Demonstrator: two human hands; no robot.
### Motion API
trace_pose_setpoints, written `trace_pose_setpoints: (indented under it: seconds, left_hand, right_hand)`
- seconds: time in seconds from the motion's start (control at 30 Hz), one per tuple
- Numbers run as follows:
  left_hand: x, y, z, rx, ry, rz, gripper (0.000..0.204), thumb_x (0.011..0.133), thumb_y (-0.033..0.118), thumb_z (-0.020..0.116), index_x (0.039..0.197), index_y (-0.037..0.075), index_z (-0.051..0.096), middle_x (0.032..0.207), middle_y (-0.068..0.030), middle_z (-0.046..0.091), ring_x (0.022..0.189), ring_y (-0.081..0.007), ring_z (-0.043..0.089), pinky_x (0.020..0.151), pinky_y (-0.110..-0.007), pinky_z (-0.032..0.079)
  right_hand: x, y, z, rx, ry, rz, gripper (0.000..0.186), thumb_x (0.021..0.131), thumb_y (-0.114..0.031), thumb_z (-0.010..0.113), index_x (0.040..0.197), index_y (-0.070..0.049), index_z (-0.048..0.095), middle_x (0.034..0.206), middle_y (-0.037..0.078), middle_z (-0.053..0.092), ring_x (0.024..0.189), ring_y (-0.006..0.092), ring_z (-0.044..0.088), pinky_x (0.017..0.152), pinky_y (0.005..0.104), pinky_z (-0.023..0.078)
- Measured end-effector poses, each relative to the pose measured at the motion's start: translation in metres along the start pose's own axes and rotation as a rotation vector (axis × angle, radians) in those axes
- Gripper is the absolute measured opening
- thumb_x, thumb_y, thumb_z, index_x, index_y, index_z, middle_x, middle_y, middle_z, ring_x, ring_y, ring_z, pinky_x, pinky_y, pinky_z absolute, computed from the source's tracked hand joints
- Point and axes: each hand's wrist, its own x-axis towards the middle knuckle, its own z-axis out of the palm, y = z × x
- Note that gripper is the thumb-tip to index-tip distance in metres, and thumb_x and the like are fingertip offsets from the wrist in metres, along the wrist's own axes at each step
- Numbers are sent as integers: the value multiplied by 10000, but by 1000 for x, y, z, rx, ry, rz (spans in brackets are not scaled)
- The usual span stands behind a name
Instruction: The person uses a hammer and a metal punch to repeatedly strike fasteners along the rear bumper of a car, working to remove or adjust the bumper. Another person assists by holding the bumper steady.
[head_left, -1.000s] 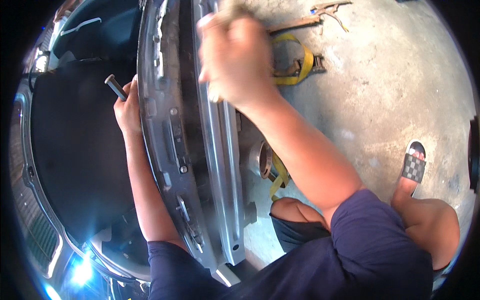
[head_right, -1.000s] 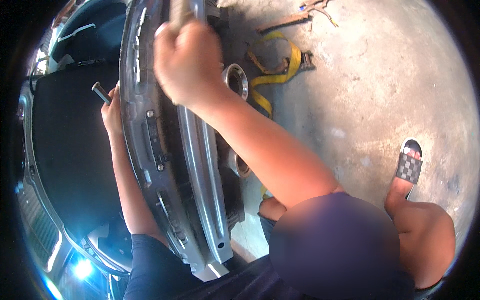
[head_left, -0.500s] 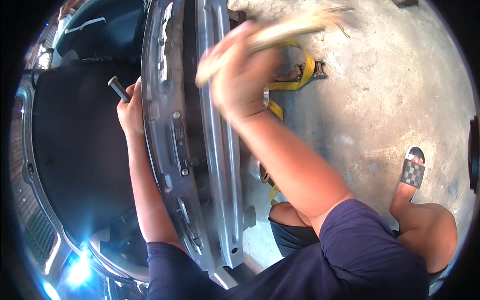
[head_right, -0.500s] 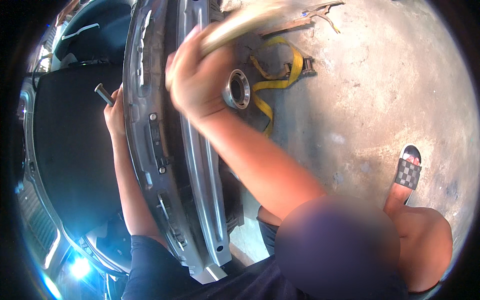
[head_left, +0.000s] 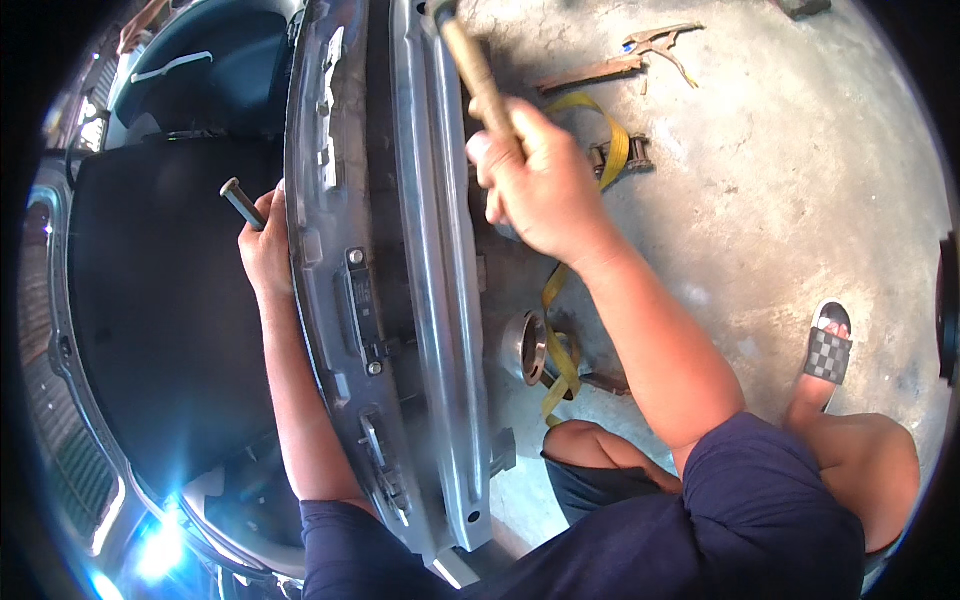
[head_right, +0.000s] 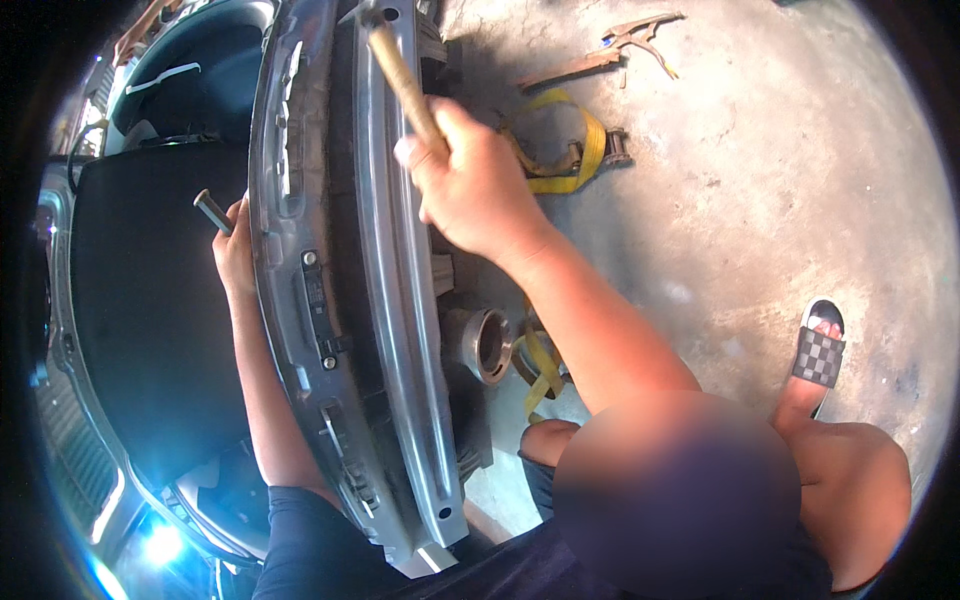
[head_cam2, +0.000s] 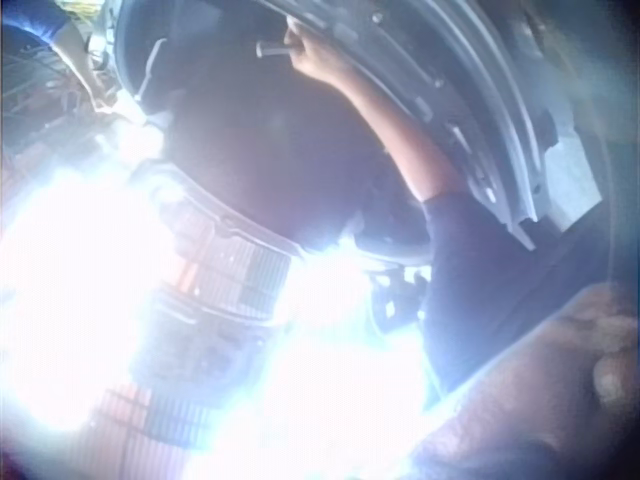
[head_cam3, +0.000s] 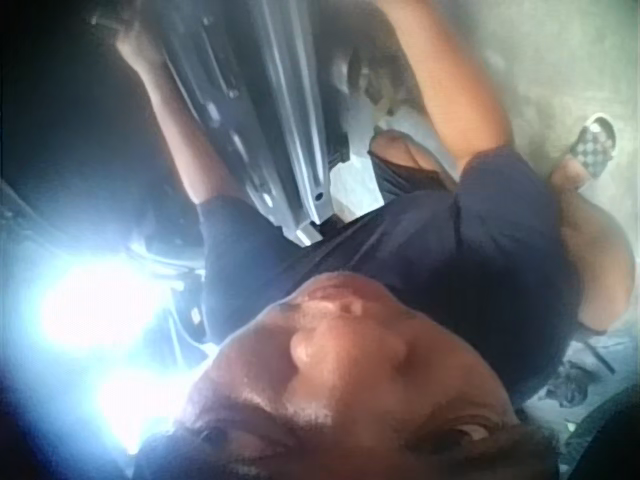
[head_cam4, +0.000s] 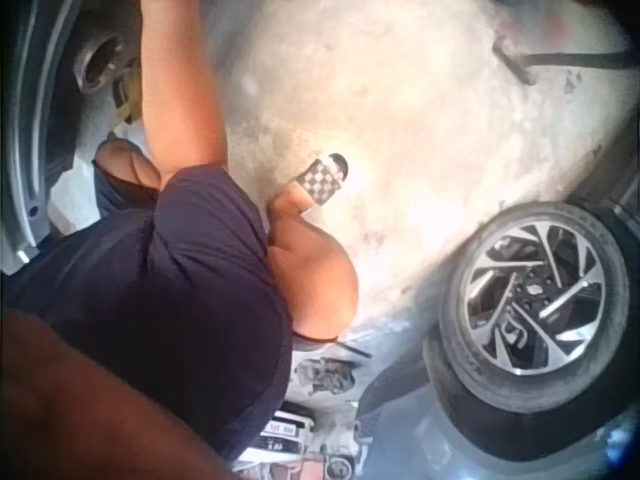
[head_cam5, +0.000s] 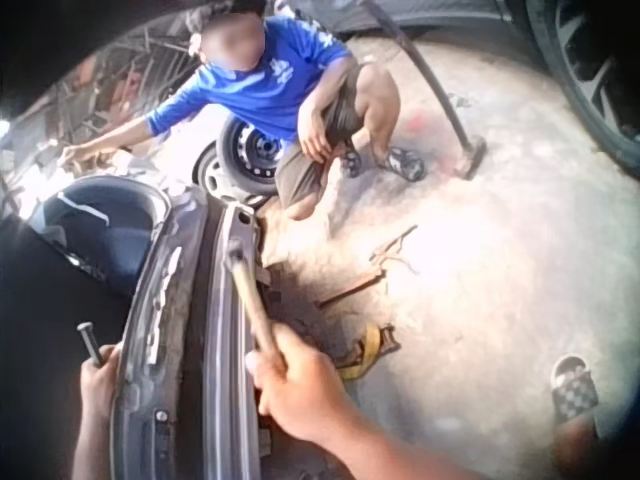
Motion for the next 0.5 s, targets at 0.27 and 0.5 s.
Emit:
trace_pose_setpoints:
  seconds: [0.27, 0.5]
  left_hand:
    - [2, -4, -4, 16, -12, 42, 377, 1060, 341, 694, 1155, -15, 775, 887, -3, 703, 832, -66, 599, 788, -244, 492]
    - [2, 1, -3, 18, -23, 11, 398, 1067, 357, 676, 1183, -13, 764, 860, 9, 691, 798, -52, 586, 737, -243, 481]
  right_hand:
    - [38, 11, 22, -319, 366, -83, 284, 1089, -236, 564, 1007, 34, 529, 850, 298, 703, 745, 502, 707, 649, 515, 570]
    - [53, 21, 74, -235, 726, -522, 294, 1045, -142, 569, 1163, 79, 416, 795, 262, 661, 717, 481, 683, 706, 541, 552]
